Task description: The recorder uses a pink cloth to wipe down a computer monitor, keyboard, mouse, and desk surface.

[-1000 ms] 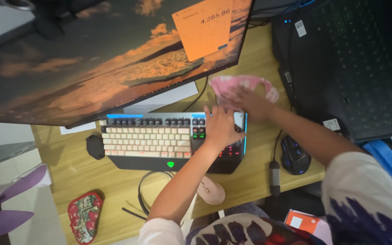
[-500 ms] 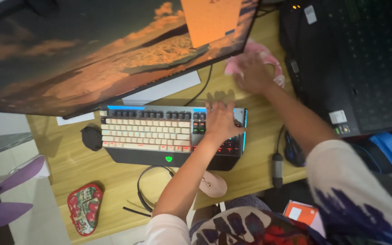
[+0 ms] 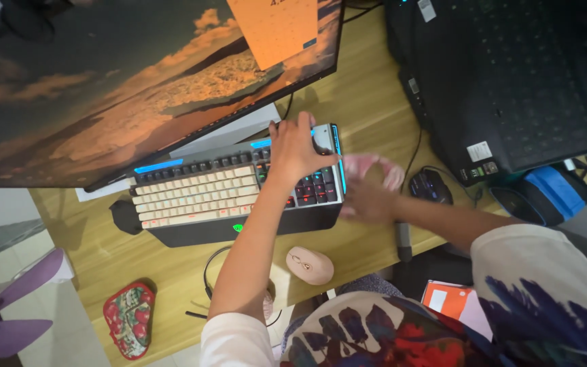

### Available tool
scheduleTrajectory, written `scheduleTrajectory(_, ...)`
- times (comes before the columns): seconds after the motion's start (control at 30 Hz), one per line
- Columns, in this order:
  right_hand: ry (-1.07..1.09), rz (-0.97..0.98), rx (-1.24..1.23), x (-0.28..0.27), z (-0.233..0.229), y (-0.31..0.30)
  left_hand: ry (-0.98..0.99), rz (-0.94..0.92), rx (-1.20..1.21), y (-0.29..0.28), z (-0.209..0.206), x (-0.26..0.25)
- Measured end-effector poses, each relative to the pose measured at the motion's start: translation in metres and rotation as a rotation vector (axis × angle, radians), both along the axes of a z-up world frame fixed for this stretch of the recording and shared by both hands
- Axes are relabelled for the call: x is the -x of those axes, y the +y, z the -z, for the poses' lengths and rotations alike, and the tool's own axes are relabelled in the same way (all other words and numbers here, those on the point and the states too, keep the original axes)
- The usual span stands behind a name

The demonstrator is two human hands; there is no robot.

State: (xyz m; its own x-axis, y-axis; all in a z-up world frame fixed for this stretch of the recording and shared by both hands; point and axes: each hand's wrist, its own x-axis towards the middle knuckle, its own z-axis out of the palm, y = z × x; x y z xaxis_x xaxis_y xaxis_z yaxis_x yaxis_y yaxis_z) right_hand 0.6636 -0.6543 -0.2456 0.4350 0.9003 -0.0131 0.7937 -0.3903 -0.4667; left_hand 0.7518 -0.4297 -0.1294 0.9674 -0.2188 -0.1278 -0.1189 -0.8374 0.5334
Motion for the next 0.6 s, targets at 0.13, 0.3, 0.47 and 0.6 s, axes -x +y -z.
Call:
scheduleTrajectory(0.13, 0.006, -0.129, -0.105, 0.013, 0.016, -0.005, 0.011, 0.004, -0.033, 0.001, 0.009, -0.007)
scheduleTrajectory(0.3, 0.149, -0.107, 0.766, -0.043, -0.083, 0.025, -0.010, -0.009, -0.041, 0.005, 0.008, -0.008)
scheduleTrajectory(0.47, -0.103, 0.232, 0.396, -0.113, -0.036, 0.008, 0.003, -0.012, -0.014, 0.009, 0.007, -0.014)
scheduleTrajectory(0.6, -0.352, 0.579, 0.025, -0.135, 0.035, -0.011, -0.050, -0.009, -0.019, 0.009, 0.014, -0.017)
